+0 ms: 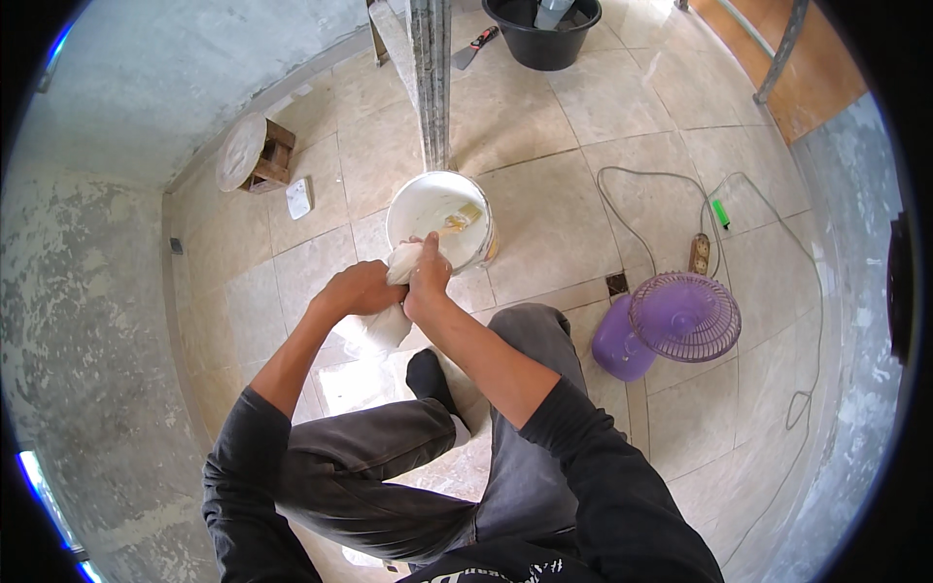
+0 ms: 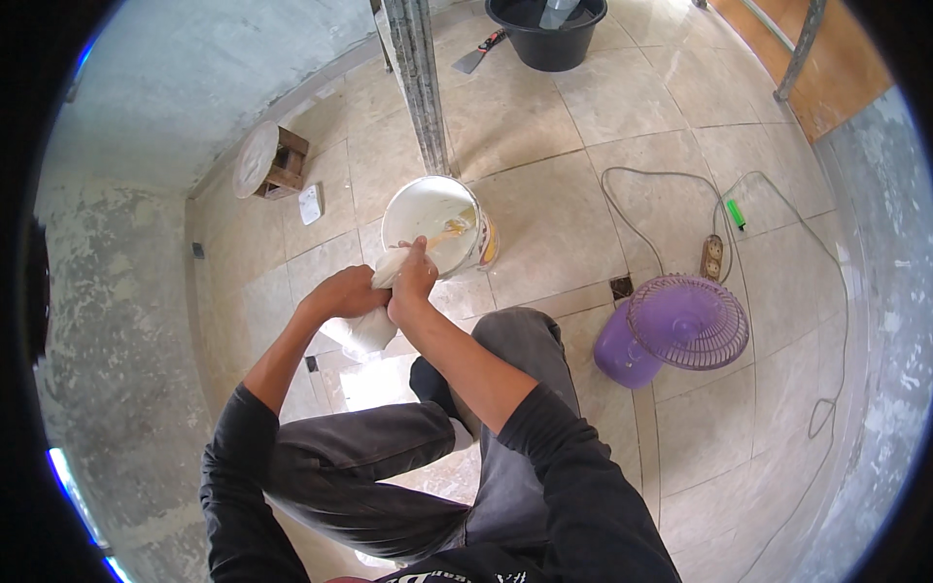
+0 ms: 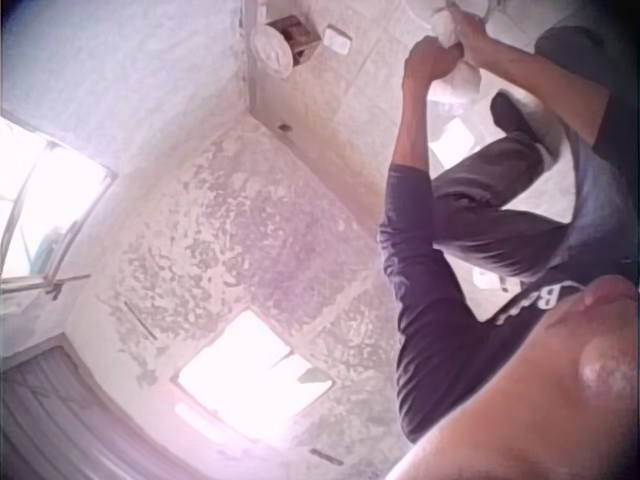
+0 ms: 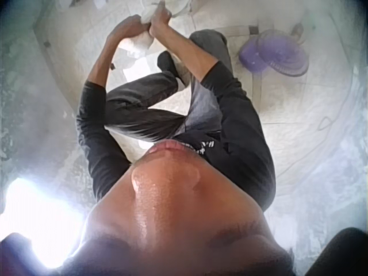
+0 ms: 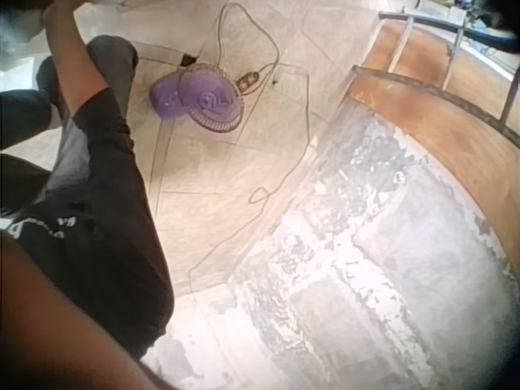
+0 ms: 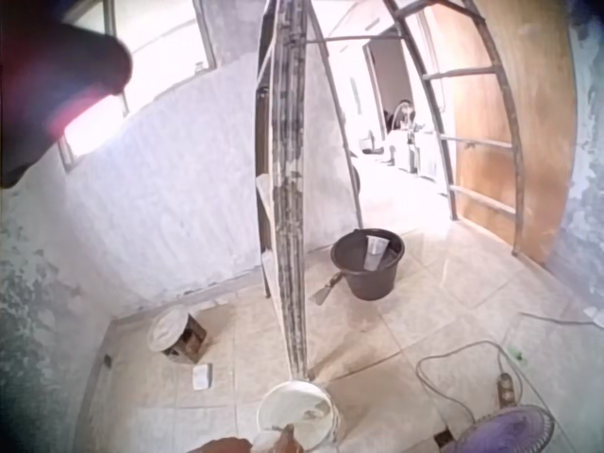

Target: The person mixes paint by hand in a bucket. They pour glue from a white bag into the bucket, add water using a plastic container, and stir the mixture with a brush before carrying the bucket up a ladder.

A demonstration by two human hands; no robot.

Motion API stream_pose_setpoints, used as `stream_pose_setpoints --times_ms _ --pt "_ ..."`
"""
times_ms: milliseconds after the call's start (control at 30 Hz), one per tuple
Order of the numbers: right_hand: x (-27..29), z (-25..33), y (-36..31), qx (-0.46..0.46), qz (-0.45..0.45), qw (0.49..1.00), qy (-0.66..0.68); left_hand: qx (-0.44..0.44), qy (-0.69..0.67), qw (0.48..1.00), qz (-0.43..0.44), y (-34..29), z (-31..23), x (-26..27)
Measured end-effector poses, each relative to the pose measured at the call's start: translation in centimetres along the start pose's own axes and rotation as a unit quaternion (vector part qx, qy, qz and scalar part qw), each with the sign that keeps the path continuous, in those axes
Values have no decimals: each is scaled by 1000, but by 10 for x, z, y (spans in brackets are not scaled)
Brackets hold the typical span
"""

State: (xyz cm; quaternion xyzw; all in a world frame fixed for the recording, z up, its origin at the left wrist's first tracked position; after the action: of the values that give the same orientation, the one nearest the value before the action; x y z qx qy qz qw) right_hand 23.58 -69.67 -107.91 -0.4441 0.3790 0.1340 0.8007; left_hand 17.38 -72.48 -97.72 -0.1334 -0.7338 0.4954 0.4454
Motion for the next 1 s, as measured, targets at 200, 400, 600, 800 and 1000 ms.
stream_pose_setpoints --times_ms 200,400,600,800,1000 --pt "-2 0 1 -13 11 1000 8 -5 -10 1000 -4 4 0 1" --pt "-4 2 -1 -9 12 1000 5 -3 -18 1000 -6 6 0 3" --pt "-7 6 -6 -5 13 1000 -3 -7 -16 1000 0 7 0 4" --pt "-4 3 -1 -17 10 1000 -9 -5 -3 1000 -7 8 -1 5" --pt "-3 -3 2 -19 11 1000 3 -8 -15 1000 6 11 4 3"
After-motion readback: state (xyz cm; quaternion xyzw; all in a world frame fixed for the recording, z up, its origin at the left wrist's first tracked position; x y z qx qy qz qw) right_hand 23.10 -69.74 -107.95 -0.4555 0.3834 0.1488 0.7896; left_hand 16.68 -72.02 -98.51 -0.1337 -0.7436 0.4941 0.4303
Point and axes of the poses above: each hand's wrist, its own y-axis towards the middle knuckle, its own x-axis out of the back of the hand, z = x × y, the point moved 5 cm from there along y, towards the middle knuckle, and after that the axes turned 11 degrees about z, right-handed, at the moved point
